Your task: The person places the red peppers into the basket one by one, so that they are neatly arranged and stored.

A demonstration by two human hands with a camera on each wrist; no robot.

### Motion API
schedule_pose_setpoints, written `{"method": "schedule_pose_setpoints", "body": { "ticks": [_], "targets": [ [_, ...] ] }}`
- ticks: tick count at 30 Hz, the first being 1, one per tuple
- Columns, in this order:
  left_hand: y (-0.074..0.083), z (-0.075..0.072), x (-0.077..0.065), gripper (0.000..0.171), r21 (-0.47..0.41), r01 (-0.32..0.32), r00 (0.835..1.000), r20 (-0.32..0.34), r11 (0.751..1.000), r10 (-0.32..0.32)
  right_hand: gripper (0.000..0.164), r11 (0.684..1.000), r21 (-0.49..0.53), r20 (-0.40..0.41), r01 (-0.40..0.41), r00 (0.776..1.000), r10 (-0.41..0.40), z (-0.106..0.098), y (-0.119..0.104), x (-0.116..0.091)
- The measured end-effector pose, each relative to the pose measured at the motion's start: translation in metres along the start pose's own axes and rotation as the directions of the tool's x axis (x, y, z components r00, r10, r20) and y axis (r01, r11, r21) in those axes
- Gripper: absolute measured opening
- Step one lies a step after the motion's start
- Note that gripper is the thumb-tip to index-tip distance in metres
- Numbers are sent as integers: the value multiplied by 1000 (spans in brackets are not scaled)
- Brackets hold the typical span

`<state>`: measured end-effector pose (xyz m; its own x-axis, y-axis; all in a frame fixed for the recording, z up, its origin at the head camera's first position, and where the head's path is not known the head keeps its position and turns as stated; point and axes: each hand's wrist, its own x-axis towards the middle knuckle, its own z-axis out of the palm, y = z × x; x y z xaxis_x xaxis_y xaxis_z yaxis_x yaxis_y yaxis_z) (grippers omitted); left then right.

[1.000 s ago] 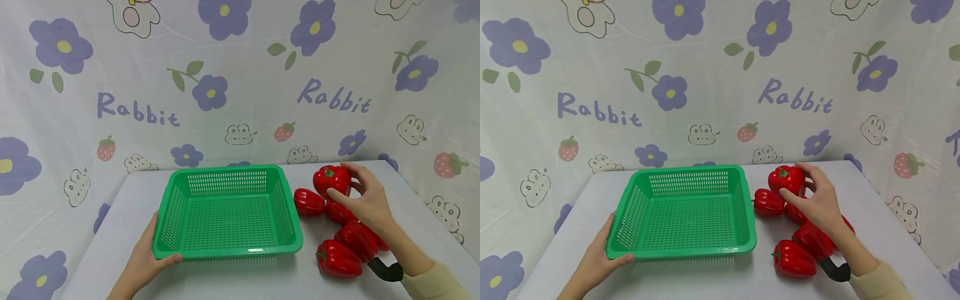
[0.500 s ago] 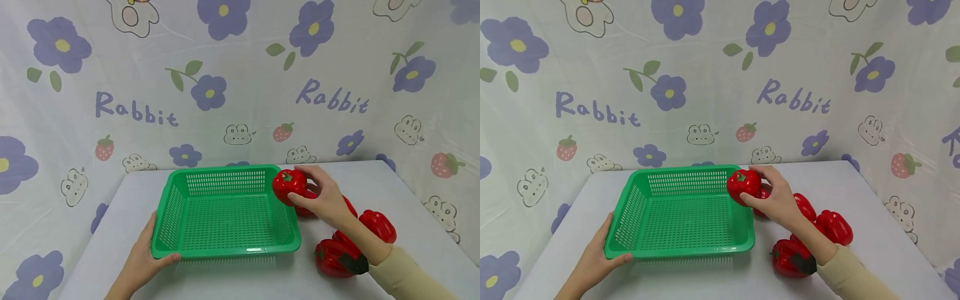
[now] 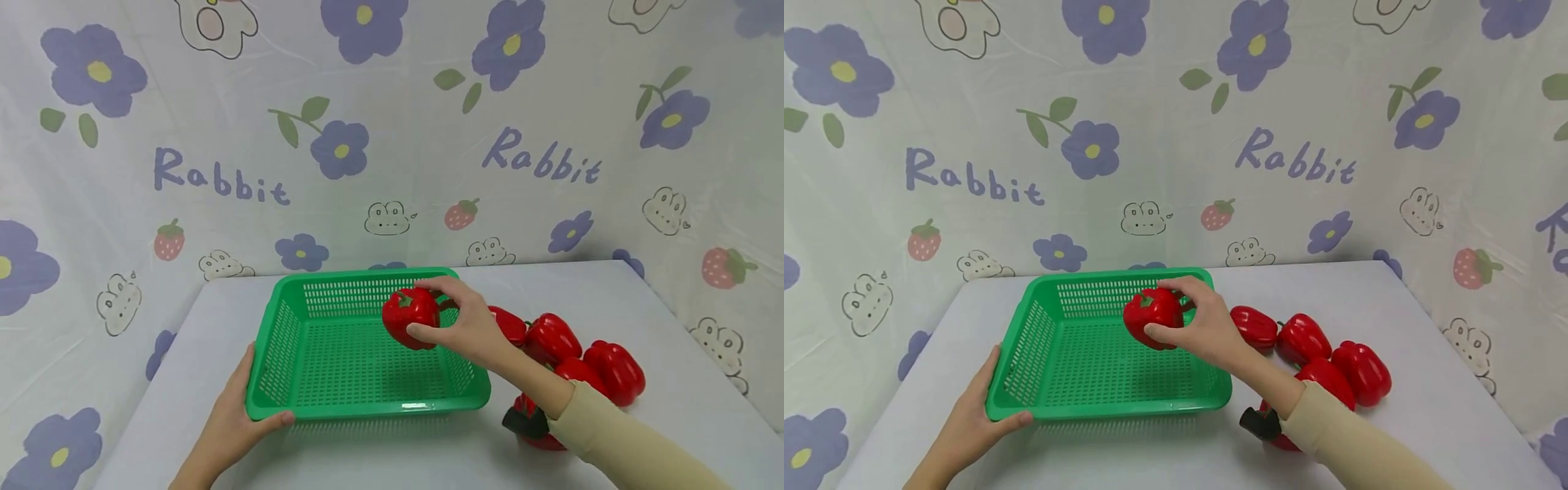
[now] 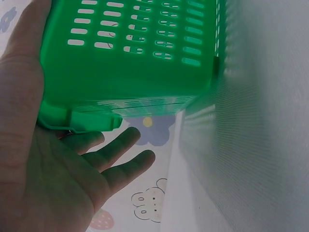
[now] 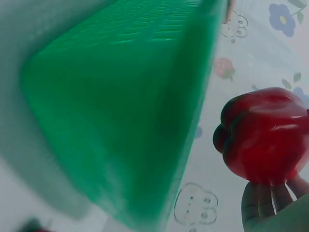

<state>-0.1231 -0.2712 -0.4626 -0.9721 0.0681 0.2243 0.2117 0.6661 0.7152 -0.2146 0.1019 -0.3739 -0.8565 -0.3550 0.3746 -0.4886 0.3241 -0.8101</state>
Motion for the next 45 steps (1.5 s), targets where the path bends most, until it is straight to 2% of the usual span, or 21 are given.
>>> {"method": "schedule_pose_setpoints", "body": {
  "ticks": [4, 7, 10, 12, 14, 18, 24, 28, 35, 45],
  "targets": [
    [-1, -1, 0, 126, -2, 10, 1000, 9, 1000, -9, 59, 991, 115, -1, -69, 998, 70, 16, -6, 17],
    [-3, -1, -1, 126, -10, 11, 1000, 14, 1000, -11, 57, 971, 200, 13, -132, 991, 132, 27, -19, 29],
    [-5, 1, -2, 126, -18, 7, 1000, 14, 1000, -6, 57, 948, 260, 34, -180, 983, 178, 37, -22, 41],
    [-6, 1, -3, 126, -22, 6, 1000, 15, 1000, -5, 57, 944, 276, 36, -180, 983, 177, 45, -21, 48],
    [-6, 2, -4, 126, -22, 9, 1000, 15, 1000, -9, 59, 943, 284, 34, -171, 985, 169, 55, -11, 58],
    [-5, -1, -7, 126, -14, 16, 1000, 11, 1000, -16, 59, 947, 266, 48, -180, 984, 174, 78, -4, 72],
    [-3, -4, -6, 126, -8, 19, 1000, 11, 1000, -19, 58, 926, 287, 69, -247, 969, 237, 106, 8, 91],
    [-2, -5, -5, 125, -12, 19, 1000, 14, 1000, -19, 57, 927, 279, 91, -252, 968, 236, 116, 13, 99],
    [0, -2, -2, 125, -24, 21, 1000, 15, 999, -20, 58, 918, 288, 189, -272, 956, 224, 132, 30, 103],
    [0, 0, -3, 125, -29, 32, 999, 24, 999, -31, 60, 942, 169, 190, -289, 948, 256, 146, 39, 108]
  ]
}}
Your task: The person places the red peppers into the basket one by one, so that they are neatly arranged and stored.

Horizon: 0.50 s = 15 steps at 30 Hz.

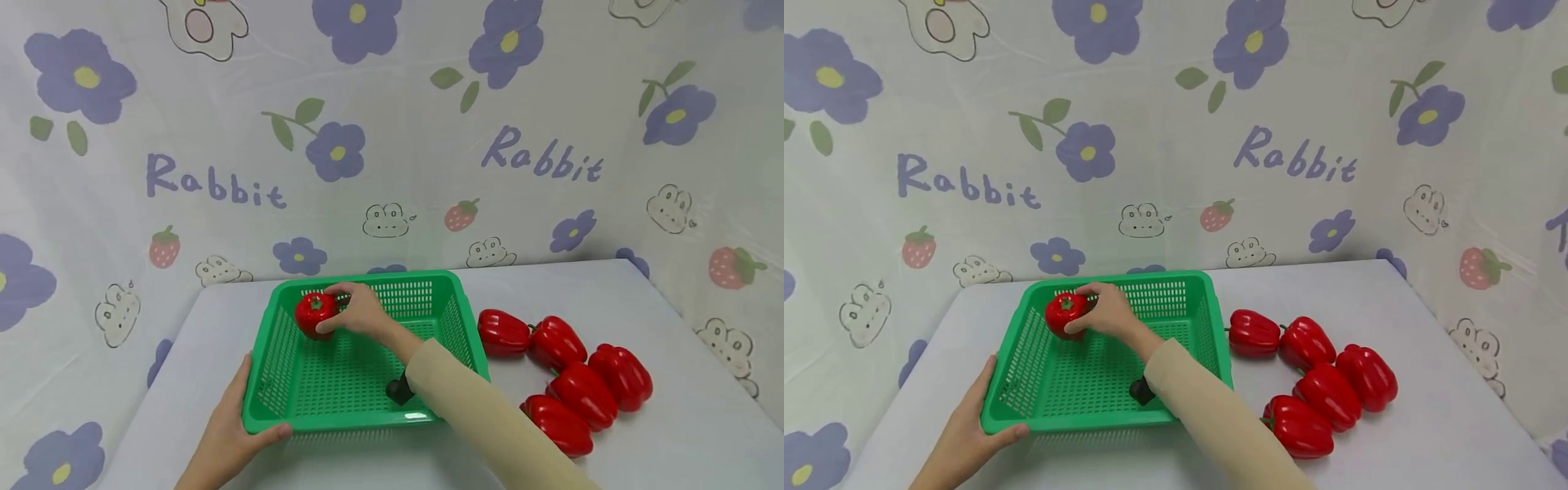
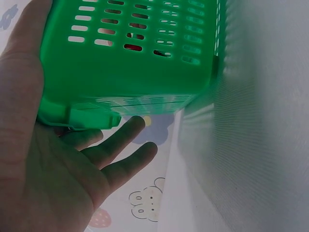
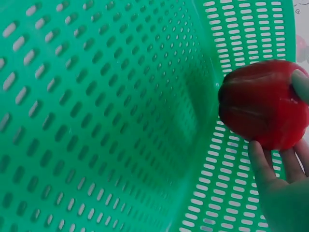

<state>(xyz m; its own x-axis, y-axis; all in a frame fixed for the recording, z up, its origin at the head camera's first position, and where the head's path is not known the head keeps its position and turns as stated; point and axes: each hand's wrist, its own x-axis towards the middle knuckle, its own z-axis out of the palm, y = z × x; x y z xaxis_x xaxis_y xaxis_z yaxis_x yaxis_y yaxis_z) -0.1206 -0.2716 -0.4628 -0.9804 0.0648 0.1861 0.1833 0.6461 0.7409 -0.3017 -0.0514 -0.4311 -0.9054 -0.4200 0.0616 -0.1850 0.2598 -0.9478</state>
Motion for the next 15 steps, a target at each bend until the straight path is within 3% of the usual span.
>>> {"method": "schedule_pose_setpoints", "body": {
  "ticks": [15],
  "targets": [
    [2, 2, 2, 124, 18, 56, 998, 25, 998, -56, 63, 983, -184, 25, 0, 1000, 4, 9, 1, -1]
  ]
}}
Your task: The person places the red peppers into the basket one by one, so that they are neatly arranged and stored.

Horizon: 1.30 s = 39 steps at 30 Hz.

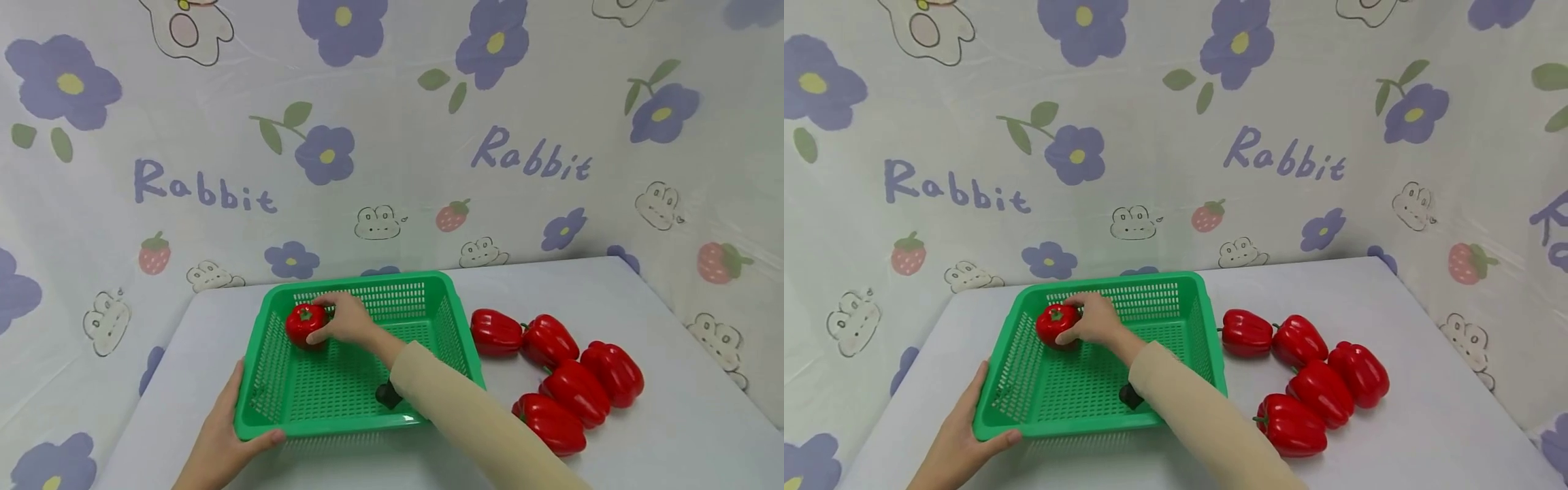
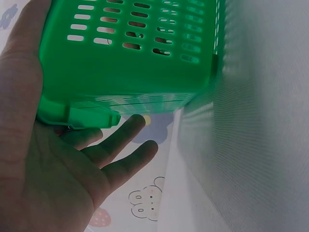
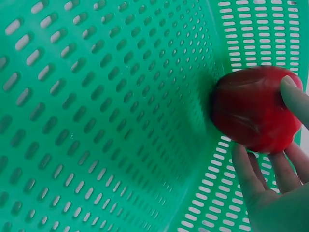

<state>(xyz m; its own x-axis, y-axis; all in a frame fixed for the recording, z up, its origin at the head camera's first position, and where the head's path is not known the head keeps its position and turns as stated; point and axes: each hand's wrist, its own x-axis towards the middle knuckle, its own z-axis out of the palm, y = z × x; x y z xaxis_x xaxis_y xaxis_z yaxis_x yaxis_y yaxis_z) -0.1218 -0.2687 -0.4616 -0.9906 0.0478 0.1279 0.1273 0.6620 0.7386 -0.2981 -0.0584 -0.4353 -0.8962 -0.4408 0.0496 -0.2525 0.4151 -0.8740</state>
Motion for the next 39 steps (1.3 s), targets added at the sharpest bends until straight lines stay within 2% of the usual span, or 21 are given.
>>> {"method": "schedule_pose_setpoints", "body": {
  "ticks": [5, 17, 27, 32, 39],
  "targets": [
    [1, 0, 0, 124, 3, 45, 999, 14, 999, -45, 63, 1000, -28, 11, -13, 1000, 13, 3, -3, -1],
    [3, -2, 3, 122, -3, 35, 999, 20, 999, -35, 62, 1000, 27, -20, -17, 1000, 17, 3, -7, -2],
    [1, 1, 2, 122, -22, 55, 998, 23, 998, -55, 68, 999, 1, -24, -39, 999, 39, 1, -9, -5],
    [3, 1, 3, 122, -16, 50, 998, 26, 999, -50, 73, 998, 2, -18, -56, 998, 56, -11, -9, -8],
    [4, -1, 2, 124, 3, 68, 997, 35, 998, -68, 76, 998, 34, 13, -60, 998, 59, -43, -24, -20]
  ]
}}
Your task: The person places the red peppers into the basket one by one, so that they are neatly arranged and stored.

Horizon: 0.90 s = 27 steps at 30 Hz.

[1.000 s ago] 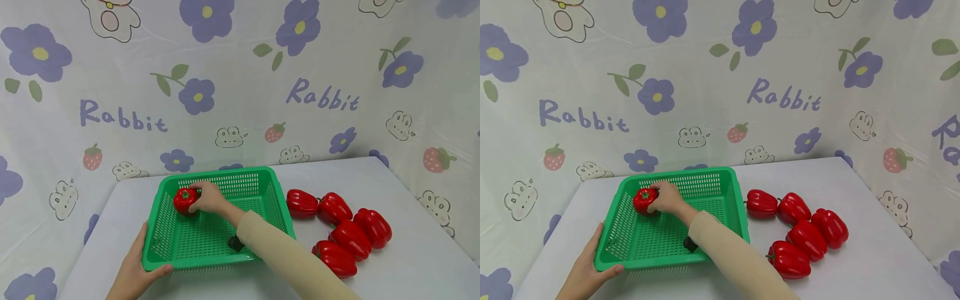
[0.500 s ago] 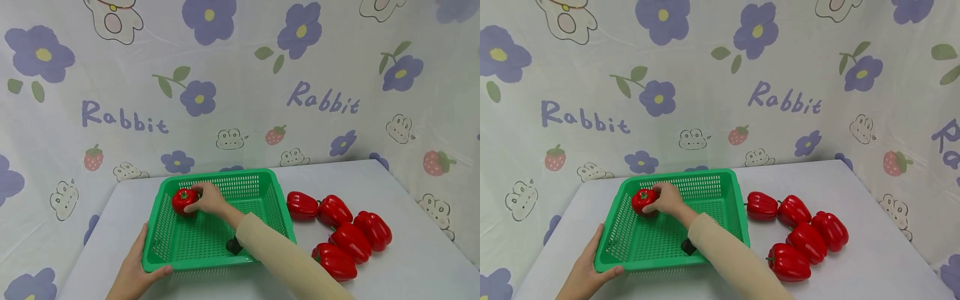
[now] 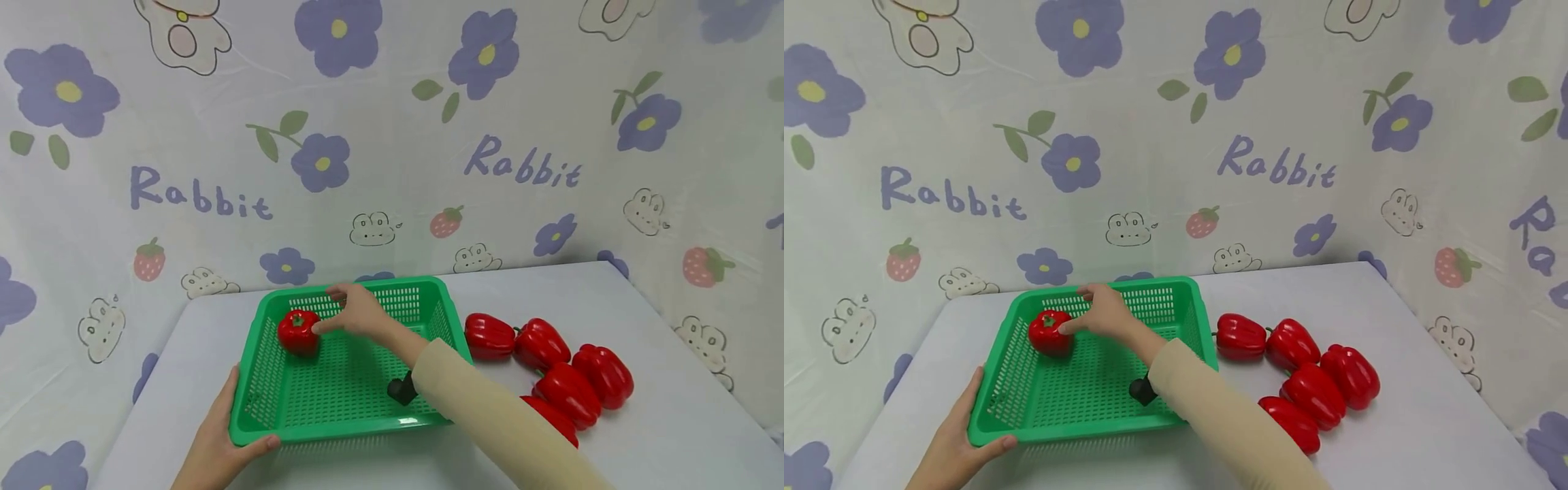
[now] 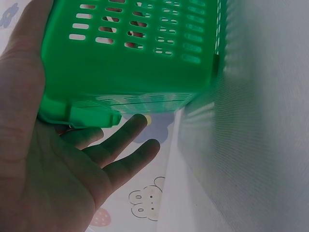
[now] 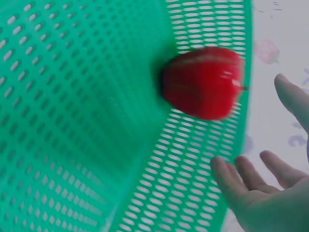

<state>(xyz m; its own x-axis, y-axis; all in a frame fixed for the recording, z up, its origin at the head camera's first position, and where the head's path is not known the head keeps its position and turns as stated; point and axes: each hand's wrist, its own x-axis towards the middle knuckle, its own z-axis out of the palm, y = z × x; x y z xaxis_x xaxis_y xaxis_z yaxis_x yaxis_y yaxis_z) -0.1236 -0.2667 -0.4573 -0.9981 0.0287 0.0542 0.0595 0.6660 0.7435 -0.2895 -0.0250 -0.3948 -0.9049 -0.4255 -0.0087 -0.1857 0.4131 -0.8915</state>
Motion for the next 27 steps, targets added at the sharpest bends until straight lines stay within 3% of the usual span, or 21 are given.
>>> {"method": "schedule_pose_setpoints", "body": {
  "ticks": [7, 14, 20, 27],
  "targets": [
    [-6, 0, -3, 125, 3, -15, 1000, -7, 1000, 15, 69, 1000, 25, -28, 14, 1000, -13, -37, -14, -29],
    [-6, 1, -5, 126, -3, -5, 1000, -5, 1000, 5, 60, 998, -4, -121, 68, 990, -68, -72, -18, -78],
    [-6, 1, -6, 126, 4, 0, 1000, -1, 1000, 0, 59, 998, 9, -170, 55, 984, -52, -100, 0, -116],
    [-7, 2, -2, 126, -18, -66, 997, -27, 998, 66, 67, 1000, -8, -236, -23, 971, 20, -133, 29, -154]
  ]
}}
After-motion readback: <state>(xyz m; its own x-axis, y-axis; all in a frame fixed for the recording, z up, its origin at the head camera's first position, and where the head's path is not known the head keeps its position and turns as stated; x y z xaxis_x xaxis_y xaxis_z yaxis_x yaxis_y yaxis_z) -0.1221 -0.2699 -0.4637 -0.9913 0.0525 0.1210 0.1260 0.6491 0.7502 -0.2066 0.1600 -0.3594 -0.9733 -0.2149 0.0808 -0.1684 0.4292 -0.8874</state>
